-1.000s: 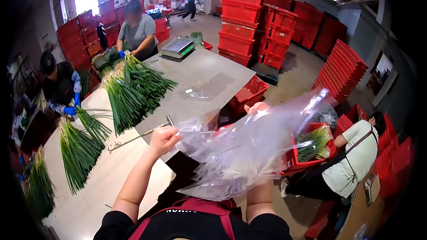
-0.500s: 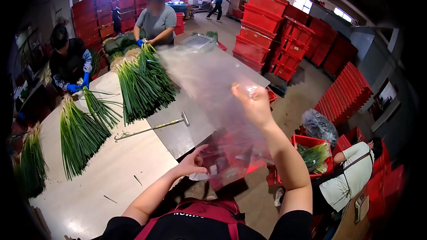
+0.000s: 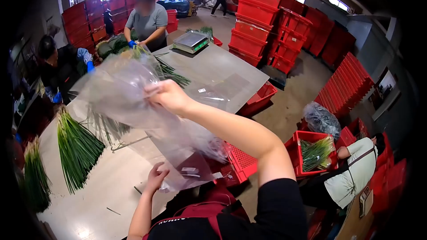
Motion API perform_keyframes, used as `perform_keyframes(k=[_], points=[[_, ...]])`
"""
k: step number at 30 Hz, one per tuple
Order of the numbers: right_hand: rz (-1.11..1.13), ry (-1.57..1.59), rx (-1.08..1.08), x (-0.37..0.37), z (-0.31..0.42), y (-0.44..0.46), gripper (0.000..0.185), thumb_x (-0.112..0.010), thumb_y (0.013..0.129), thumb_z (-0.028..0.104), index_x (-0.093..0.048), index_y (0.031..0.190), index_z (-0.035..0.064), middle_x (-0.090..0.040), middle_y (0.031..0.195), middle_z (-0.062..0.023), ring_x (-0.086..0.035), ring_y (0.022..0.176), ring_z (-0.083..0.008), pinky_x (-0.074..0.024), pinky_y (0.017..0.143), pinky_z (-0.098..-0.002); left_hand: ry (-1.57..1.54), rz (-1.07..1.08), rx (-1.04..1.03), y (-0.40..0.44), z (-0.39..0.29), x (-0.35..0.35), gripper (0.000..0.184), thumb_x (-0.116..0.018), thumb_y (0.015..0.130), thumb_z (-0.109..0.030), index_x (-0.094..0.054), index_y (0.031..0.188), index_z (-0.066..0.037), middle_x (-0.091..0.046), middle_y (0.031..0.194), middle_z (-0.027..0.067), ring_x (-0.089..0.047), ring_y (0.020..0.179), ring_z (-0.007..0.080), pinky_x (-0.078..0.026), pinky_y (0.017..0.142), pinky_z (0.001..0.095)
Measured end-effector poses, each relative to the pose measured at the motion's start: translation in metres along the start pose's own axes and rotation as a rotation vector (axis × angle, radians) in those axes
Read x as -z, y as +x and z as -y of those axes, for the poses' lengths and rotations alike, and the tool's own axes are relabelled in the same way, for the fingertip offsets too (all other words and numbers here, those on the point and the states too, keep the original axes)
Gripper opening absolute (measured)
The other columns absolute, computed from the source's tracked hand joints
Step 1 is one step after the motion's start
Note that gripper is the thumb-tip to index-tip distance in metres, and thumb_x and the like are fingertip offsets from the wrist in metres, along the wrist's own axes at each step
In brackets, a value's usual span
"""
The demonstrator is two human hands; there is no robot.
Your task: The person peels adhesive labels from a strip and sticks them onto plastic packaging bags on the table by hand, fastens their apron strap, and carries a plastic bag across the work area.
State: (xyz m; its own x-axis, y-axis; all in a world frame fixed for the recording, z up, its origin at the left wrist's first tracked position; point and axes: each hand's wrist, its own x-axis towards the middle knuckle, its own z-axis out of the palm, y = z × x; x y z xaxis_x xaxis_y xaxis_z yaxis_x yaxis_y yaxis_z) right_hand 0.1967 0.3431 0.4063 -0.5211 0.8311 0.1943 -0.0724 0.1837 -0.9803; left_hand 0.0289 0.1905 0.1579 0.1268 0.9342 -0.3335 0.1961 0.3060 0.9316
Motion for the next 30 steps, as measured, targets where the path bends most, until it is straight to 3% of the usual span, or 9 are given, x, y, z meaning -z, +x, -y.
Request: perform_keyframes(k=[2,9,14,16,18,22,26,28,30], points=[[-0.028,0.020,0.054,0.014,-0.003,0.038,0.022,-0.058,0.074,0.000,-0.061,0.096,-0.0039,-0.062,0.084,-0.0039,-0.054,0.073,-0.0091,-0.0437,0.068,-0.0229,-0.050,-0.151,0.000,0.001,0.001,0.008,0.052,-0.067,0.075,-0.018,-0.045,0.118,-0.001,-0.050,0.056,-0.0014,-0.040,0.044,0.0050,-0.030,0.040,0.0224],[-0.130,0.355,-0.012,0.142,-0.015,0.160,0.014,-0.062,0.073,0.003,-0.062,0.087,0.0036,-0.062,0.081,-0.0037,-0.055,0.073,-0.0126,-0.0437,0.064,-0.0271,0.028,-0.382,-0.038,0.045,-0.023,-0.008,0.041,-0.066,0.074,-0.019,-0.051,0.109,-0.001,-0.034,0.046,-0.0051,-0.029,0.043,0.0038,-0.026,0.041,0.0219],[-0.162,0.420,-0.165,0.252,-0.037,0.205,0.010,-0.064,0.074,0.007,-0.061,0.084,0.0063,-0.061,0.080,-0.0028,-0.055,0.079,-0.0136,-0.0417,0.073,-0.0297,0.130,-0.463,0.032,0.124,-0.060,-0.024,0.037,-0.065,0.076,-0.019,-0.052,0.107,-0.003,-0.035,0.045,-0.0033,-0.030,0.042,0.0048,-0.028,0.042,0.0225],[-0.419,0.269,-0.128,0.289,-0.055,0.218,0.011,-0.064,0.075,0.010,-0.061,0.084,0.0053,-0.060,0.080,-0.0040,-0.056,0.078,-0.0145,-0.0423,0.072,-0.0293,0.164,-0.460,0.026,0.154,-0.071,-0.029,0.037,-0.064,0.076,-0.019,-0.052,0.107,-0.002,-0.035,0.044,-0.0020,-0.032,0.041,0.0058,-0.029,0.042,0.0233],[-0.236,0.411,-0.058,0.352,-0.099,0.236,0.013,-0.064,0.075,0.012,-0.060,0.084,0.0038,-0.061,0.080,-0.0054,-0.057,0.078,-0.0157,-0.0419,0.075,-0.0298,0.183,-0.465,0.042,0.180,-0.088,-0.039,0.039,-0.064,0.076,-0.020,-0.052,0.109,-0.003,-0.035,0.043,-0.0010,-0.033,0.041,0.0069,-0.030,0.042,0.0246],[-0.527,0.470,-0.212,0.433,-0.152,0.238,0.012,-0.057,0.080,0.009,-0.059,0.089,0.0014,-0.061,0.082,-0.0093,-0.059,0.073,-0.0168,-0.0497,0.066,-0.0293,0.263,-0.408,0.079,0.220,-0.098,-0.051,0.043,-0.064,0.075,-0.023,-0.051,0.111,-0.005,-0.038,0.044,0.0003,-0.036,0.041,0.0086,-0.031,0.042,0.0264],[-0.683,0.573,-0.198,0.460,-0.186,0.230,0.012,-0.060,0.076,0.005,-0.059,0.088,0.0012,-0.061,0.079,-0.0089,-0.060,0.070,-0.0190,-0.0513,0.061,-0.0326,0.297,-0.338,0.095,0.241,-0.108,-0.062,0.042,-0.064,0.075,-0.022,-0.051,0.111,-0.005,-0.038,0.044,-0.0004,-0.035,0.041,0.0079,-0.031,0.042,0.0257],[-0.733,0.349,-0.193,0.435,-0.176,0.228,0.007,-0.060,0.076,0.005,-0.061,0.083,0.0016,-0.061,0.075,-0.0069,-0.058,0.066,-0.0156,-0.0478,0.058,-0.0297,0.302,-0.328,0.092,0.247,-0.106,-0.064,0.042,-0.064,0.075,-0.021,-0.051,0.111,-0.005,-0.037,0.045,-0.0014,-0.034,0.042,0.0070,-0.030,0.042,0.0251],[-0.512,0.218,-0.058,0.407,-0.166,0.225,0.007,-0.062,0.075,0.008,-0.062,0.080,0.0023,-0.061,0.072,-0.0055,-0.056,0.064,-0.0126,-0.0450,0.058,-0.0261,0.176,-0.288,0.099,0.250,-0.105,-0.061,0.046,-0.064,0.076,-0.017,-0.047,0.116,-0.005,-0.035,0.046,-0.0037,-0.033,0.043,0.0048,-0.029,0.042,0.0230]])
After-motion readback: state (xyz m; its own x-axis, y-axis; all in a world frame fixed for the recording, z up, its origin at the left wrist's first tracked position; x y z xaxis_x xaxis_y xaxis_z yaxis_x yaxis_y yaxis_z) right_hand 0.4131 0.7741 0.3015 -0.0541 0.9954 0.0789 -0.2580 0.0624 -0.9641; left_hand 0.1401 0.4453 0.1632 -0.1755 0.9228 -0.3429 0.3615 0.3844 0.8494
